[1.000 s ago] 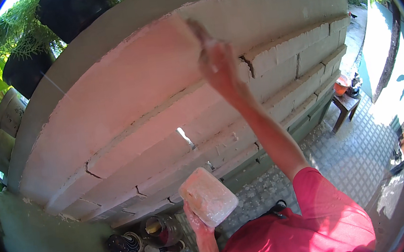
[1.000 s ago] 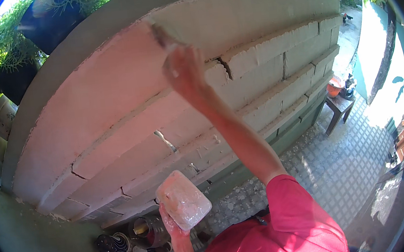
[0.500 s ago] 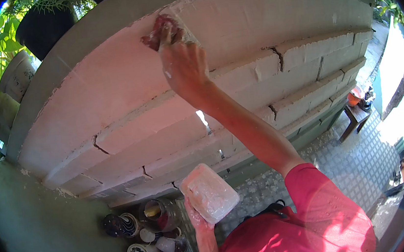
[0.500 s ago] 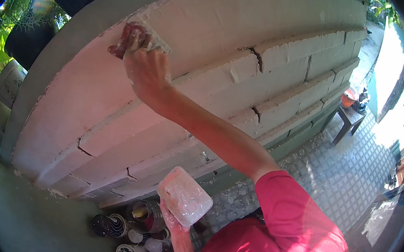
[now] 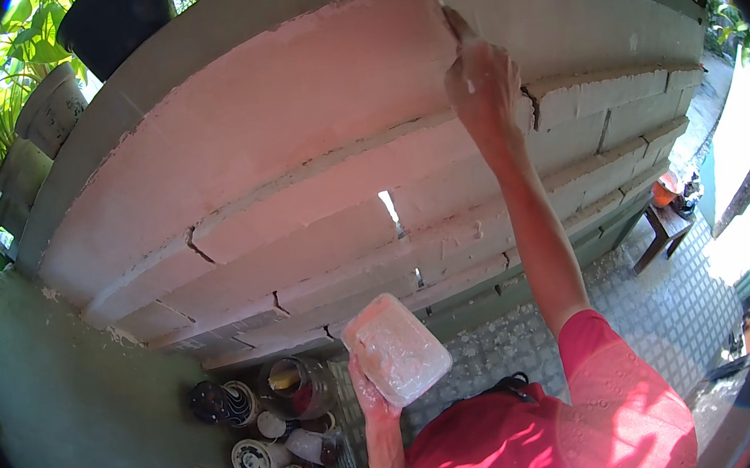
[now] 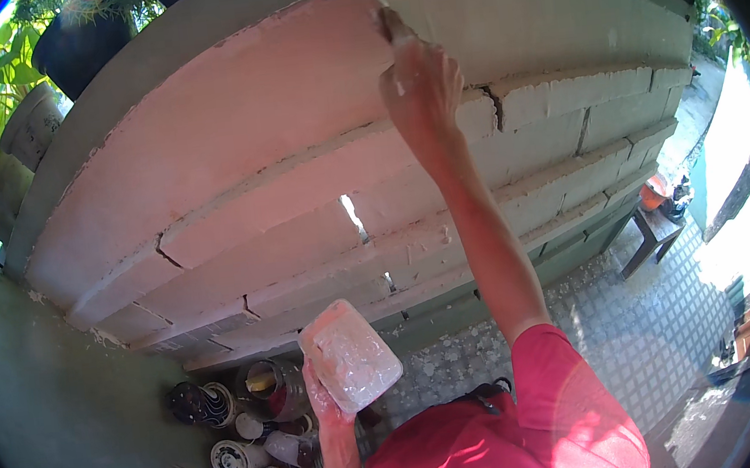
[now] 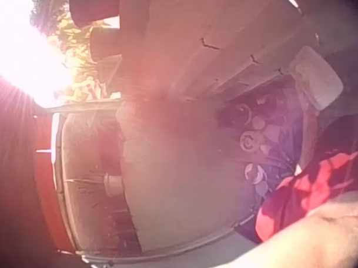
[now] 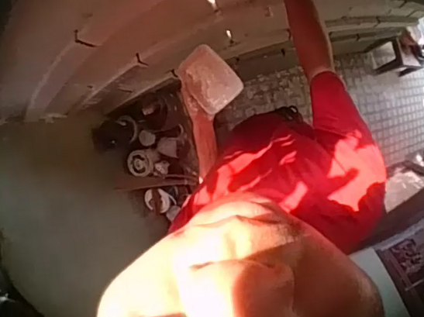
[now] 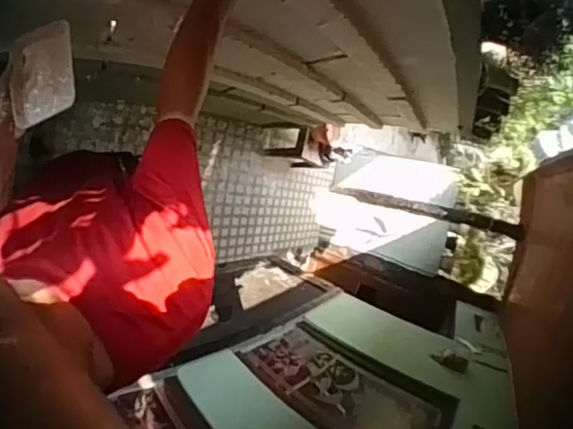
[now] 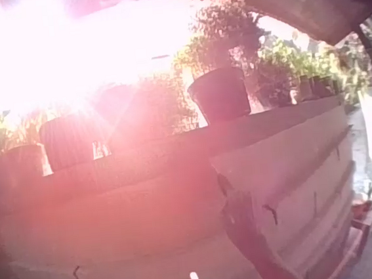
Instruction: The person is applying plaster to a brick wall using a putty knife and a plastic container.
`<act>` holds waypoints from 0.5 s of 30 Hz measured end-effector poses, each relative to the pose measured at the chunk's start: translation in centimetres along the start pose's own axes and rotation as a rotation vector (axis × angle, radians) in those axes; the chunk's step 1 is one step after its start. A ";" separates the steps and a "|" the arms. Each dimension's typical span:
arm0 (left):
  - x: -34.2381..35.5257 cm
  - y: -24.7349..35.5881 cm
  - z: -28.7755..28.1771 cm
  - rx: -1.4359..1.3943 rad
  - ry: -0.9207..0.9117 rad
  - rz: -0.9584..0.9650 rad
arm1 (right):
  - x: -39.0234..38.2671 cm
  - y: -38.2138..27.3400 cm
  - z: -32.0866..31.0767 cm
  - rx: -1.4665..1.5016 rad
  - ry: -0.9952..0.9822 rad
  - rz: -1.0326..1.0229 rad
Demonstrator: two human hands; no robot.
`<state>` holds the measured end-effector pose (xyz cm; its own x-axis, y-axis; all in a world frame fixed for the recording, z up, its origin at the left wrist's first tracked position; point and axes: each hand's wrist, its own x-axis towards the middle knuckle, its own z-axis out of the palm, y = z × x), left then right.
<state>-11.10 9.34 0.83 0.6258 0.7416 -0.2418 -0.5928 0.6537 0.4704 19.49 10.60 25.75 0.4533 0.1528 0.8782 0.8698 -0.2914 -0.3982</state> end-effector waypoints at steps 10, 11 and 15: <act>-0.4 1.1 0.8 -0.032 -0.013 -0.015 | -3.7 -9.0 6.4 0.126 0.151 -0.288; -0.4 1.1 0.6 -0.029 -0.013 -0.021 | -3.6 -9.4 6.1 0.215 0.042 -0.296; 0.1 1.0 0.5 0.026 -0.034 0.018 | -3.7 -3.4 5.4 0.175 0.027 -0.258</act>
<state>-11.39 10.01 1.73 0.6321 0.7474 -0.2044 -0.5909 0.6356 0.4969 15.89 16.13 22.45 0.2098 0.1748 0.9620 0.9769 -0.0784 -0.1988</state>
